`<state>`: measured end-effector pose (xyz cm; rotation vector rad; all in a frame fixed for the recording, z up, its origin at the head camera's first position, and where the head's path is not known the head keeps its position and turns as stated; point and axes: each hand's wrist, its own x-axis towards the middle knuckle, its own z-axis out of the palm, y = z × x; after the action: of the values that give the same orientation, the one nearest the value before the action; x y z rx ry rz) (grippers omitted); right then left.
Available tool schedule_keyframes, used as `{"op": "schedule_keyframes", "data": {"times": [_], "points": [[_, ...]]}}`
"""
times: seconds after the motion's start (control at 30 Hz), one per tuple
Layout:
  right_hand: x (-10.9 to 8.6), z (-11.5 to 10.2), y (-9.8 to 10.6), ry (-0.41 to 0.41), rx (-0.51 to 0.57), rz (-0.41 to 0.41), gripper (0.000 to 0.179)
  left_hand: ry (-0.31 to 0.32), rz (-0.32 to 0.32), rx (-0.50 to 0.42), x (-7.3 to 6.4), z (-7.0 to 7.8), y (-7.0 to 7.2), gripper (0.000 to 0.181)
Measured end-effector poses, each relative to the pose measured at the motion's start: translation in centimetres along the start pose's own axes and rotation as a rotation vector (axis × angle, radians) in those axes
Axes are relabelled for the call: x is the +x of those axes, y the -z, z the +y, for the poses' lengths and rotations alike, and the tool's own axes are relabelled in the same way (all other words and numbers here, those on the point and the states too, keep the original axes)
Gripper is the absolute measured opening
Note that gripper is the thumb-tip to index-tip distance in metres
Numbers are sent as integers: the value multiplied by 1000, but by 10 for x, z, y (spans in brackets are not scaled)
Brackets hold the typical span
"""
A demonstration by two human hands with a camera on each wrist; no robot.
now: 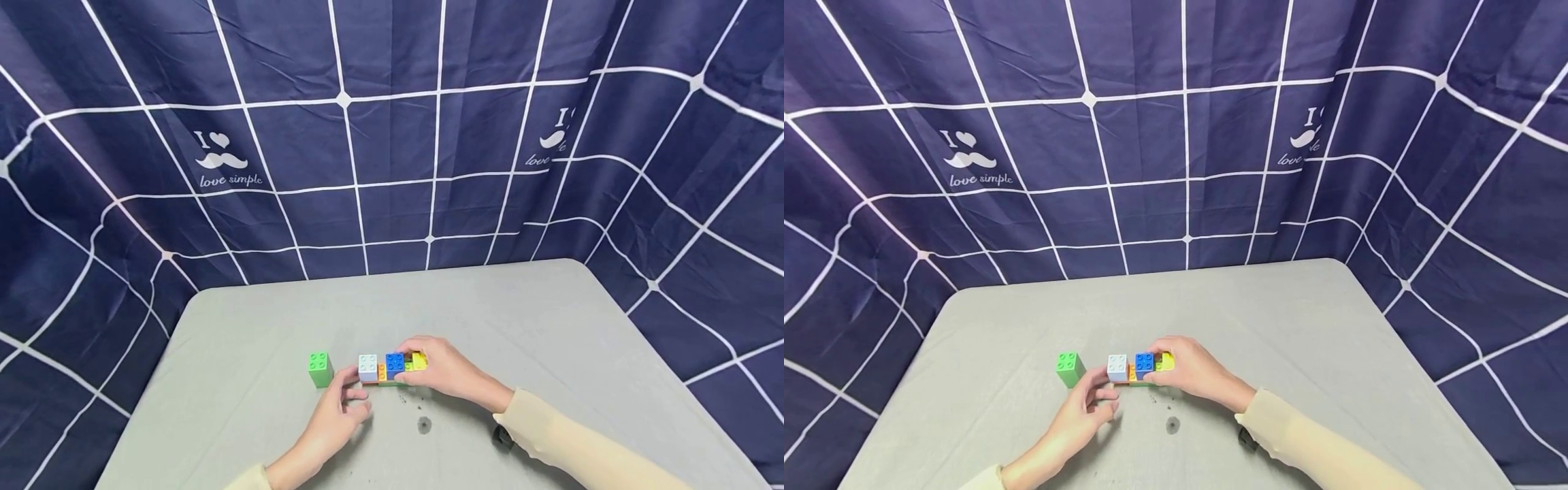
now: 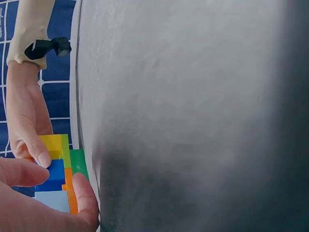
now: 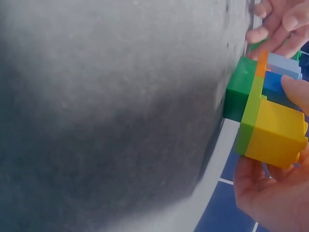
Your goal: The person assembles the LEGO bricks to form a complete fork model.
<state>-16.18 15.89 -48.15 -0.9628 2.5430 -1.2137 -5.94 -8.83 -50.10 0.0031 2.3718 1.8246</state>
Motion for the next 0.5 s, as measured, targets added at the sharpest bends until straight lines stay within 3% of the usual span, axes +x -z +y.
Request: {"op": "schedule_keyframes", "data": {"times": [0.23,0.5], "points": [[0,-1,2,-9,-27,-16,34,74,20,-67,-13,-1,9,60],[-2,0,4,-25,-46,-35,40,93,61,-148,-22,-10,20,43]]}}
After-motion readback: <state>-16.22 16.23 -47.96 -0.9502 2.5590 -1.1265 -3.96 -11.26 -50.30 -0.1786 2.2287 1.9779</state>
